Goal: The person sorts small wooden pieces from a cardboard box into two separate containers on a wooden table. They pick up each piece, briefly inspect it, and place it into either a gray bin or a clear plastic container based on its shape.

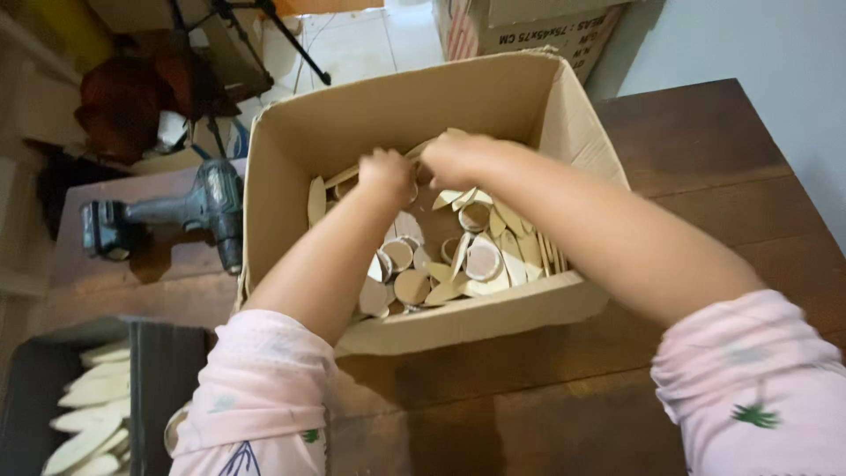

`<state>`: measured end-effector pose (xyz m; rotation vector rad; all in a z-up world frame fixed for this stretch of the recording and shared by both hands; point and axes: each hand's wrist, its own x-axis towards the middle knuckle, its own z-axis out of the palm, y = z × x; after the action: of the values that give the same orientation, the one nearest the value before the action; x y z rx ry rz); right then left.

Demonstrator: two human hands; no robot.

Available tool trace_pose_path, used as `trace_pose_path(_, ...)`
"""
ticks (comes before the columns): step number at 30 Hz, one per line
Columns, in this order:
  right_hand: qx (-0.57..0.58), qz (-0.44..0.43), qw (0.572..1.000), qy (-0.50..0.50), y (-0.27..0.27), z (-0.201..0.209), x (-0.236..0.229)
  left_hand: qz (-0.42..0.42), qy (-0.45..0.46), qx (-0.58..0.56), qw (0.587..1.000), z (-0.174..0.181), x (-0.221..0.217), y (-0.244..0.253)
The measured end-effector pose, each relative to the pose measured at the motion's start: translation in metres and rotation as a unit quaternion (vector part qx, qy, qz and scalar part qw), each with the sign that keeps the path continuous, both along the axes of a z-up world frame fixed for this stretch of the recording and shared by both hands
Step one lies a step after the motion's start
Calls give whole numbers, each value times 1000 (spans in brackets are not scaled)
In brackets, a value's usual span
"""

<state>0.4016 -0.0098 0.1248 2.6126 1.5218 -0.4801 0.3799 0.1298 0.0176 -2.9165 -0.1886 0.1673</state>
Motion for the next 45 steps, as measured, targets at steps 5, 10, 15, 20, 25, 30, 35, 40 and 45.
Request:
trace_pose_path(5, -1, -14, 1000, 27, 16, -71, 25, 10, 96, -74, 993, 6, -7, -13)
trace_pose_path(10, -33, 15, 998, 42, 13, -83, 23, 20, 107, -142, 984, -8, 5, -10)
trace_pose_path(15, 17, -22, 984, 176, 6, -63, 19, -6, 57, -189, 980, 42, -20, -28)
trace_pose_path(20, 150, -139, 934, 294, -18, -20, 3, 42, 27, -283, 958, 111, -54, -36)
trace_pose_path(25, 314, -200, 806, 460, -73, 50, -61, 37, -60, -429, 901, 164, -121, -34)
trace_pose_path(30, 452, -117, 759, 453, -130, 90, -137, 10, -102, -764, 637, 204, -206, -75)
trace_pose_path(35, 484, -136, 715, 485, -175, 66, -206, -27, -106, -770, 628, 189, -280, -119)
trace_pose_path(40, 531, -139, 625, 554, -200, -43, -231, 7, -124, -845, 520, 85, -306, -149)
trace_pose_path(45, 547, -213, 502, 635, -204, -113, -242, 54, -138, -893, 424, 0, -309, -164)
